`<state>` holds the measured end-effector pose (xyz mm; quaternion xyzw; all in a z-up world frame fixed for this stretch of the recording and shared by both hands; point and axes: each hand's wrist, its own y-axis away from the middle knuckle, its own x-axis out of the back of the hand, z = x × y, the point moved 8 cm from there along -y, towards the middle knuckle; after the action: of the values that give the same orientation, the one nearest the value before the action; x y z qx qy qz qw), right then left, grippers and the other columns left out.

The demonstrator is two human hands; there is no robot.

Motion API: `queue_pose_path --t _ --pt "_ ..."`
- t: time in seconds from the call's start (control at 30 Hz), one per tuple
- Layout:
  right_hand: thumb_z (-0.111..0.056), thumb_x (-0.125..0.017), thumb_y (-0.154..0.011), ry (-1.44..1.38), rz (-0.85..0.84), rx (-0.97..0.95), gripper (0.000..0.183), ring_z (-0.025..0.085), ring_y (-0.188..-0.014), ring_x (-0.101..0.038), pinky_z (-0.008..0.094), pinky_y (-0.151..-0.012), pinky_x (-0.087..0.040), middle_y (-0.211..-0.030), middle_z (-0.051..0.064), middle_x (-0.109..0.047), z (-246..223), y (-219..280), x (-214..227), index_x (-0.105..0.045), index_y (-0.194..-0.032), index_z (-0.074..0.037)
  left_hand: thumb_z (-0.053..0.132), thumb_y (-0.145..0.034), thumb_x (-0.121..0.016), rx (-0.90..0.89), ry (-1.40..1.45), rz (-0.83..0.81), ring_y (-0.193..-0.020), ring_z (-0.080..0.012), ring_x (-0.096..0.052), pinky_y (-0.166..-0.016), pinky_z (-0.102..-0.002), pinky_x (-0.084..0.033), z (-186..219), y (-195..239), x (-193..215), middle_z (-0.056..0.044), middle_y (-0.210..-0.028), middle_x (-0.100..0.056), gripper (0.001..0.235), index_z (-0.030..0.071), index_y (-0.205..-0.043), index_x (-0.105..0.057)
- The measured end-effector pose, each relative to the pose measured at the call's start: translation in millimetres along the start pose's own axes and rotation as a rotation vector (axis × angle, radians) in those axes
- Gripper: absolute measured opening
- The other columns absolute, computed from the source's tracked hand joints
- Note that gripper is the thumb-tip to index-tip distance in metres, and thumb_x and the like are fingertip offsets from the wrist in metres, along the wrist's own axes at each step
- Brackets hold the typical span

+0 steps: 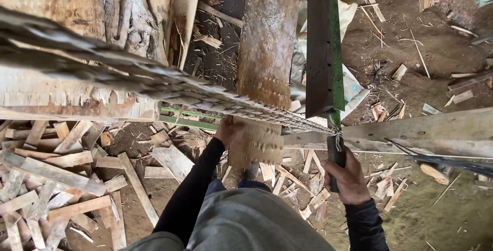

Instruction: Cutting thin wood sheets using a manual lever-operated shear.

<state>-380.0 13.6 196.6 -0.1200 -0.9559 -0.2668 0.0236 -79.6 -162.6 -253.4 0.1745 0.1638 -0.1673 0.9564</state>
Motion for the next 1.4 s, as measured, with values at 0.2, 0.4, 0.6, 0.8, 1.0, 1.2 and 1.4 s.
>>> queue_pose_path --t 0.2,0.4,0.6,0.8,1.0,1.2,1.4 --pt "-0.014 -0.068 -0.082 0.097 0.018 0.004 0.055 0.016 -0.042 -0.053 0.035 -0.036 -0.047 -0.061 0.004 -0.054 -36 11 -2 -0.049 -0.132 -0.005 0.043 -0.101 -0.058 0.098 0.775 -0.151 -0.119 -0.0256 -0.071 -0.107 -0.045 -0.057 107 -21 -68 -0.017 -0.140 -0.067 0.072 -0.006 -0.152 -0.045" --pt "-0.018 -0.067 -0.086 0.288 0.070 -0.168 0.048 0.020 -0.040 -0.049 0.036 -0.034 -0.046 -0.061 0.008 -0.052 21 -12 -21 -0.043 -0.125 -0.003 0.004 -0.089 -0.069 0.196 -0.098 0.081 -0.119 -0.0254 -0.067 -0.105 -0.040 -0.057 130 -5 -61 -0.015 -0.133 -0.067 0.079 0.011 -0.158 -0.030" --pt "-0.017 -0.070 -0.083 0.112 0.007 -0.117 0.051 0.019 -0.040 -0.056 0.036 -0.035 -0.047 -0.064 0.006 -0.055 116 -59 -25 -0.038 -0.121 -0.002 0.000 -0.093 -0.067 0.076 -0.137 0.063 -0.118 -0.0203 -0.066 -0.103 -0.035 -0.056 139 -6 -71 -0.007 -0.133 -0.066 0.070 0.006 -0.157 -0.037" --pt "-0.026 -0.072 -0.084 0.381 0.022 -0.160 0.046 0.016 -0.047 -0.058 0.034 -0.041 -0.056 -0.065 0.006 -0.058 -19 -8 8 -0.047 -0.116 -0.004 0.003 -0.094 -0.064 0.177 -0.171 0.115 -0.104 -0.0271 -0.069 -0.098 -0.039 -0.059 205 -28 -104 -0.015 -0.114 -0.072 0.069 0.007 -0.155 -0.033" --pt "-0.028 -0.070 -0.084 0.328 0.124 -0.063 0.051 0.015 -0.049 -0.059 0.037 -0.039 -0.056 -0.074 0.003 -0.058 27 -27 -5 -0.049 -0.124 -0.004 0.010 -0.096 -0.067 0.059 -0.291 0.036 -0.111 -0.0265 -0.071 -0.105 -0.044 -0.057 175 -88 -80 -0.018 -0.118 -0.073 0.048 -0.005 -0.140 -0.054" --pt "-0.027 -0.080 -0.085 0.415 0.050 -0.045 0.057 0.029 -0.052 -0.068 0.042 -0.044 -0.054 -0.075 0.015 -0.063 321 -170 -22 -0.047 -0.117 0.009 0.020 -0.100 -0.058 0.162 0.251 0.047 -0.113 -0.0247 -0.069 -0.102 -0.048 -0.058 110 -114 -51 -0.014 -0.122 -0.067 0.055 0.016 -0.151 -0.037" --pt "-0.022 -0.077 -0.085 0.121 0.093 -0.063 0.033 0.017 -0.044 -0.050 0.035 -0.040 -0.040 -0.058 0.003 -0.051 120 -73 -20 -0.052 -0.100 -0.006 0.018 -0.108 -0.062 0.143 0.900 -0.187 -0.103 -0.0355 -0.070 -0.087 -0.052 -0.063 56 -152 -22 -0.021 -0.120 -0.067 0.051 -0.001 -0.151 -0.045"
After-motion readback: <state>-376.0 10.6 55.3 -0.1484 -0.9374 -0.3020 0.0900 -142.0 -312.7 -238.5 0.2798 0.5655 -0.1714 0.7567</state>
